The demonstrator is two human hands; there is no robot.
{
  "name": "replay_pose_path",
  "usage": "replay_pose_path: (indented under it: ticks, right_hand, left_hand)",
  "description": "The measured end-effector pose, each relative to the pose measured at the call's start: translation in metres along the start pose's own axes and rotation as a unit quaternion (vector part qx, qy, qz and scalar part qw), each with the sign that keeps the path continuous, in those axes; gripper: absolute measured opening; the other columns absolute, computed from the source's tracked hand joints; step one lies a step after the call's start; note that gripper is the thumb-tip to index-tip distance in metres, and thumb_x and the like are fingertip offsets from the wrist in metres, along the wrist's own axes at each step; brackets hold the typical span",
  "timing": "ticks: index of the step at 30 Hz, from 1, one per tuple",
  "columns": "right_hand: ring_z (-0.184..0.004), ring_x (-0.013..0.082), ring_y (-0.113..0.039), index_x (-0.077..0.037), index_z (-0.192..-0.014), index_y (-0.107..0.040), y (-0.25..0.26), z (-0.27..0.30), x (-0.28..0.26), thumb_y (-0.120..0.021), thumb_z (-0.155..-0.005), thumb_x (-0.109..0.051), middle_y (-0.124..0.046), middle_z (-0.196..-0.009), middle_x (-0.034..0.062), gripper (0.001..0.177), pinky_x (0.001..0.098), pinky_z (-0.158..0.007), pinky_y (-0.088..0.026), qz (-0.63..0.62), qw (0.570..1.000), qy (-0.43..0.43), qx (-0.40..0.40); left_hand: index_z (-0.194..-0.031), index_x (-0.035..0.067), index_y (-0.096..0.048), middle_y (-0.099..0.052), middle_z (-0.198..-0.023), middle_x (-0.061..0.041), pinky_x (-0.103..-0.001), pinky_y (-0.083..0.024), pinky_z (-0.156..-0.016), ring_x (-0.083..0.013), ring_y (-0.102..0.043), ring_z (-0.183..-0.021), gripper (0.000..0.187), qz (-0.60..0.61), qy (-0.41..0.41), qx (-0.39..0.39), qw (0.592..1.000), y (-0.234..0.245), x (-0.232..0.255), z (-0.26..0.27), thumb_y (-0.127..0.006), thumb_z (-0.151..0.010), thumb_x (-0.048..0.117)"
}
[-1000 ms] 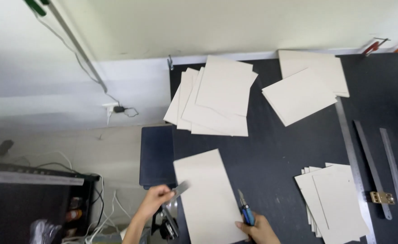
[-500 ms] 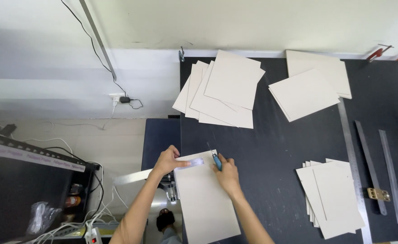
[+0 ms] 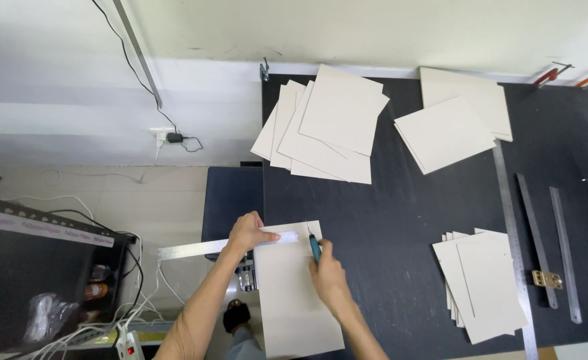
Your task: Cutting cardboard sheets into smaller pieces using a utility knife and a metal ruler.
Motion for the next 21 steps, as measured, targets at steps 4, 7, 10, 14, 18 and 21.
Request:
replay_pose_path:
  ticks: [4, 7, 10, 14, 18, 21]
  right_hand:
    - [-0.089, 0.0469, -0.065, -0.023, -0.161, -0.007, -0.015, 0.018, -0.013, -0.033, -0.104, -0.025, -0.068, -0.1, 0.0209, 0.063, 0.0521, -0.08, -0.048, 0.086, 0.996, 0.007, -0.026]
    - [-0.089, 0.0498, -0.063, -0.033, -0.162, -0.002, -0.022, 0.023, -0.02, -0.033, -0.104, -0.025, -0.066, -0.095, 0.022, 0.066, 0.0549, -0.082, -0.046, 0.131, 0.99, 0.009, -0.045]
    - [-0.091, 0.0513, -0.062, -0.031, -0.162, -0.007, -0.015, 0.024, -0.029, -0.032, -0.104, -0.023, -0.065, -0.101, 0.0234, 0.063, 0.0579, -0.078, -0.045, 0.163, 0.985, 0.019, -0.048]
    - [-0.093, 0.0558, -0.06, -0.028, -0.162, -0.008, -0.014, 0.026, -0.027, -0.028, -0.102, -0.016, -0.063, -0.099, 0.0259, 0.065, 0.062, -0.082, -0.044, 0.198, 0.978, 0.04, -0.052]
    - [-0.099, 0.0537, -0.059, -0.031, -0.161, -0.01, -0.012, 0.032, -0.01, -0.031, -0.103, -0.019, -0.063, -0.106, 0.0256, 0.063, 0.0589, -0.085, -0.045, 0.177, 0.981, -0.001, -0.082]
    - [-0.079, 0.0404, -0.057, -0.036, -0.161, -0.011, 0.009, 0.049, -0.019, -0.035, -0.103, -0.024, -0.061, -0.098, 0.021, 0.064, 0.0499, -0.069, -0.052, 0.099, 0.99, -0.015, -0.1]
  left_hand:
    - [-0.092, 0.015, -0.056, -0.065, -0.093, -0.001, -0.032, -0.038, -0.06, -0.0155, -0.058, -0.078, 0.06, 0.003, 0.002, 0.008, 1.0, 0.0, -0.002, 0.0, -0.092, -0.061, 0.051]
    - [-0.092, 0.015, -0.056, -0.066, -0.094, -0.001, -0.033, -0.041, -0.061, -0.0165, -0.06, -0.079, 0.06, 0.004, 0.01, 0.007, 1.0, 0.002, -0.001, 0.001, -0.092, -0.06, 0.05]
    - [-0.092, 0.014, -0.055, -0.065, -0.093, -0.001, -0.032, -0.04, -0.061, -0.0158, -0.058, -0.078, 0.059, 0.018, 0.015, 0.007, 1.0, 0.006, 0.004, 0.01, -0.092, -0.062, 0.049]
    - [-0.094, 0.014, -0.057, -0.066, -0.097, -0.002, -0.033, -0.042, -0.062, -0.0178, -0.061, -0.081, 0.061, 0.008, 0.009, 0.008, 1.0, 0.003, -0.001, 0.008, -0.092, -0.06, 0.051]
    - [-0.092, 0.014, -0.057, -0.065, -0.095, -0.001, -0.032, -0.041, -0.062, -0.0164, -0.059, -0.08, 0.059, 0.011, -0.006, 0.012, 1.0, -0.001, 0.0, 0.001, -0.091, -0.06, 0.05]
    - [-0.088, 0.016, -0.055, -0.063, -0.093, 0.0, -0.032, -0.041, -0.061, -0.0155, -0.058, -0.078, 0.058, 0.005, -0.013, 0.014, 1.0, 0.004, -0.002, 0.0, -0.093, -0.059, 0.048]
Point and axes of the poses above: each hand's wrist, its own z-axis away from the middle knuckle, its own y-axis out of the back of the hand, x = y × z, the point moved 4 cm from there along -z, towards the middle knuckle
